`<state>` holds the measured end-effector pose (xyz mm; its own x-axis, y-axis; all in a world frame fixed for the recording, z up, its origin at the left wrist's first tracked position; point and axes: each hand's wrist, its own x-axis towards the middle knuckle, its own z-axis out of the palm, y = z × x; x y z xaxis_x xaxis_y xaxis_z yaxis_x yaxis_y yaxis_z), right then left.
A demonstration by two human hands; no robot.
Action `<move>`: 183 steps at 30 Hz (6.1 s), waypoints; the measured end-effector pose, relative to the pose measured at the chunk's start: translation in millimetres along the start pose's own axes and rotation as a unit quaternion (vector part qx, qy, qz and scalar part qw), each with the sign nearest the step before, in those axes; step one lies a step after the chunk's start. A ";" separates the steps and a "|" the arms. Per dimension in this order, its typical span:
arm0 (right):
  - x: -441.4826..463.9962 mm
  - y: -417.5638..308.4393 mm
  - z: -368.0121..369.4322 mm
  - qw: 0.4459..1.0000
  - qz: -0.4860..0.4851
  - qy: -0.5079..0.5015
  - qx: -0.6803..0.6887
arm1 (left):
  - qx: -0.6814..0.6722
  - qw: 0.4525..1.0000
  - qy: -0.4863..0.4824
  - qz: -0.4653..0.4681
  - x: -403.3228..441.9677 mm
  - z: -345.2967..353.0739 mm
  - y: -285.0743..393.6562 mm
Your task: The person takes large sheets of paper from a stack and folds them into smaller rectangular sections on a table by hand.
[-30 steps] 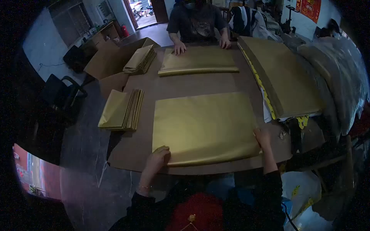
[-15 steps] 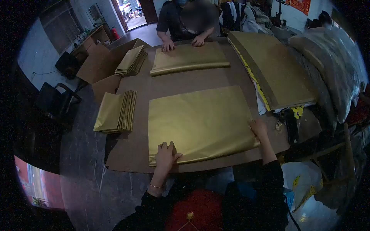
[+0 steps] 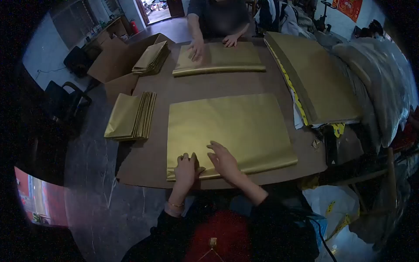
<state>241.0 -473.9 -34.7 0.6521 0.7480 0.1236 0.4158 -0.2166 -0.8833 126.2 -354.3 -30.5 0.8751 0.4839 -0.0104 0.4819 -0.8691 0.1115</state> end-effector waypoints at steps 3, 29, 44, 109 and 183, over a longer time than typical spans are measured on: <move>12.6 -16.8 54.4 0.987 0.007 -0.004 0.162 | 0.040 0.998 -0.049 0.002 -0.2 0.1 -2.1; -42.2 90.1 -112.2 0.972 0.049 0.229 -0.028 | 0.000 0.997 -0.075 -0.033 -2.7 -8.0 3.5; -91.4 113.9 -196.5 0.895 0.185 0.401 -0.068 | -0.003 1.000 0.016 0.024 -7.5 9.5 -3.9; -102.2 139.2 -192.1 0.842 0.364 0.288 -0.275 | -0.004 0.990 0.138 0.008 -25.5 39.7 -2.2; -108.7 146.1 -178.6 0.805 0.317 0.274 -0.419 | -0.050 0.999 0.017 0.001 -29.1 27.7 -10.3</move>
<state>344.0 -698.9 -96.4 0.9881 -0.0199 0.1525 0.0206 -0.9655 -0.2598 96.9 -362.3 -58.8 0.8733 0.4866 0.0239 0.4714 -0.8565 0.2104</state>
